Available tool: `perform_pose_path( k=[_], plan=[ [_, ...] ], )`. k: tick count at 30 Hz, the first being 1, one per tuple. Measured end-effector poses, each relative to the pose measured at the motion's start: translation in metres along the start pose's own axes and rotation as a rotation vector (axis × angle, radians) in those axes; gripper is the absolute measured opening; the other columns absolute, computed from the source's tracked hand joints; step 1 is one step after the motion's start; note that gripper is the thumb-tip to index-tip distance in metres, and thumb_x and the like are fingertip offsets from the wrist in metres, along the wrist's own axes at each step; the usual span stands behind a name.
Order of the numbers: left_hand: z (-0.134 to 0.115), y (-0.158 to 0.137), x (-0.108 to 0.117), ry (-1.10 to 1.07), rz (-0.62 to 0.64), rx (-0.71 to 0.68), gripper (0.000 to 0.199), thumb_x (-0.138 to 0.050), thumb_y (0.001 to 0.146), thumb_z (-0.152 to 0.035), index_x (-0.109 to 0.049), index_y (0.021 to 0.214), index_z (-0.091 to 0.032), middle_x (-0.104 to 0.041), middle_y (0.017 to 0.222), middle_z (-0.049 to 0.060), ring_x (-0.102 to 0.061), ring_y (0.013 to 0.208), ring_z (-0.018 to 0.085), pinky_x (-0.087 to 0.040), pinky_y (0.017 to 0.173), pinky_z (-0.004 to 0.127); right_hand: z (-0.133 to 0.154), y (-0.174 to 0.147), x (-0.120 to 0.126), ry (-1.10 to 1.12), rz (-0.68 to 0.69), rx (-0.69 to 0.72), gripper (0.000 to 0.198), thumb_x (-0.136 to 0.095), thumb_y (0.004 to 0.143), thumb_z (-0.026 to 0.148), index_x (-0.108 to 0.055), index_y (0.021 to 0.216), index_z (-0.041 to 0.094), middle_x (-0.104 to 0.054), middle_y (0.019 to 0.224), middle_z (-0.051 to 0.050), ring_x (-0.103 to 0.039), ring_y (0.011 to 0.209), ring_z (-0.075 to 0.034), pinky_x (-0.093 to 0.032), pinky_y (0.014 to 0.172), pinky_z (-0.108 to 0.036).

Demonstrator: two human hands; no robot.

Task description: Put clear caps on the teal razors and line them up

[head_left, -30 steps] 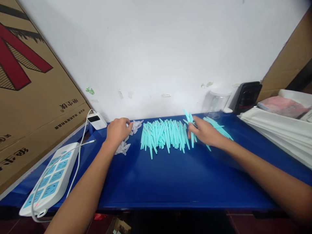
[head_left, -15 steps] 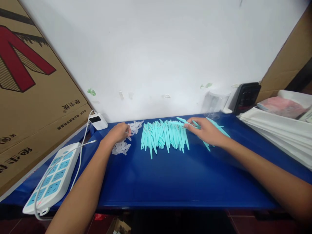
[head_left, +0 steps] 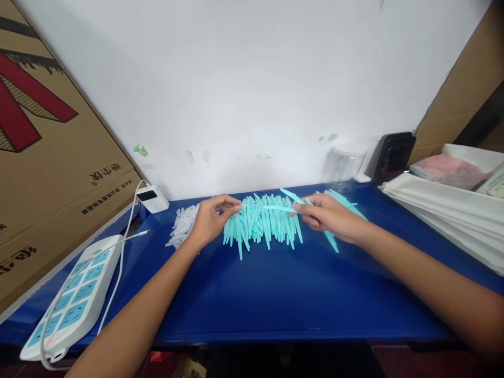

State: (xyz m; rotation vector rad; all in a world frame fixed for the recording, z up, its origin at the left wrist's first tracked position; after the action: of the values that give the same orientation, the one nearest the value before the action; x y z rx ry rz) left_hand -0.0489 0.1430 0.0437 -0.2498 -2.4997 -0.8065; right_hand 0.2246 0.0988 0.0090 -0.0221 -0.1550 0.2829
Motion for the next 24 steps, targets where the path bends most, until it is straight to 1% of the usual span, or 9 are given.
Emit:
perform_pose_path(
  k=[3,6,9,13,15,19,24],
  plan=[
    [-0.014,-0.007,-0.012,-0.117,-0.023,-0.021,0.018,-0.081,0.089,-0.037,-0.082,0.095,-0.02,-0.082,0.097,0.007,-0.078,0.089,0.022,-0.064,0.082,0.035,0.002,-0.002,-0.003,-0.008,0.012,0.007,0.041,-0.073,0.09,0.057,-0.063,0.075,0.02,-0.041,0.055,0.006,-0.027,0.049,-0.008,-0.015,0.049,-0.029],
    [-0.024,-0.012,-0.016,-0.154,-0.055,-0.028,0.017,-0.083,0.087,-0.035,-0.083,0.095,-0.02,-0.083,0.097,0.008,-0.078,0.09,0.023,-0.066,0.079,0.035,0.003,-0.003,-0.004,-0.059,0.021,0.025,0.044,-0.072,0.09,0.058,-0.061,0.071,0.02,-0.041,0.054,0.006,-0.03,0.05,-0.009,-0.018,0.049,-0.028],
    [-0.029,-0.016,-0.018,-0.165,-0.077,-0.038,0.015,-0.085,0.086,-0.034,-0.084,0.092,-0.021,-0.083,0.097,0.008,-0.079,0.09,0.024,-0.067,0.076,0.036,0.001,-0.004,-0.007,-0.056,0.047,0.002,0.039,-0.072,0.091,0.056,-0.067,0.079,0.019,-0.041,0.054,0.006,-0.031,0.049,-0.009,-0.02,0.049,-0.028],
    [-0.034,-0.02,-0.024,-0.2,-0.066,-0.082,0.008,-0.085,0.086,-0.028,-0.085,0.091,-0.023,-0.084,0.098,0.006,-0.08,0.093,0.025,-0.068,0.076,0.036,-0.002,-0.003,-0.011,0.01,0.062,-0.022,0.035,-0.075,0.089,0.052,-0.071,0.086,0.017,-0.042,0.053,0.007,-0.029,0.048,-0.008,-0.018,0.048,-0.027],
    [-0.035,-0.021,-0.024,-0.215,-0.071,-0.095,0.008,-0.085,0.086,-0.027,-0.085,0.093,-0.024,-0.084,0.098,0.006,-0.08,0.094,0.025,-0.069,0.074,0.035,-0.002,-0.003,-0.01,0.023,0.061,-0.021,0.035,-0.075,0.09,0.051,-0.07,0.085,0.017,-0.041,0.052,0.007,-0.029,0.048,-0.008,-0.017,0.047,-0.028],
    [-0.036,-0.022,-0.021,-0.215,-0.107,-0.091,0.007,-0.085,0.086,-0.025,-0.085,0.092,-0.023,-0.084,0.099,0.005,-0.08,0.089,0.023,-0.069,0.069,0.033,0.0,-0.003,-0.007,0.018,0.049,-0.007,0.038,-0.072,0.092,0.053,-0.065,0.076,0.019,-0.041,0.051,0.007,-0.027,0.047,-0.007,-0.016,0.048,-0.029],
    [-0.039,-0.023,-0.019,-0.223,-0.131,-0.108,0.005,-0.084,0.087,-0.025,-0.085,0.091,-0.023,-0.084,0.099,0.005,-0.08,0.089,0.022,-0.069,0.065,0.031,0.0,-0.003,-0.003,0.005,0.029,-0.011,0.035,-0.072,0.092,0.051,-0.068,0.082,0.017,-0.041,0.05,0.007,-0.026,0.047,-0.007,-0.015,0.048,-0.029]
  ],
)
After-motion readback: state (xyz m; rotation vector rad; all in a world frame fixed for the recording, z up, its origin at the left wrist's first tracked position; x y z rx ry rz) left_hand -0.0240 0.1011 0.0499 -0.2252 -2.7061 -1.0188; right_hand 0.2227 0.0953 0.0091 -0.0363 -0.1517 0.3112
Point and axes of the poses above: each hand's wrist, its own y-axis towards the middle knuckle, its own x-axis out of the back of the hand, z = x × y, the point moved 8 cm from there along y, towards the middle knuckle
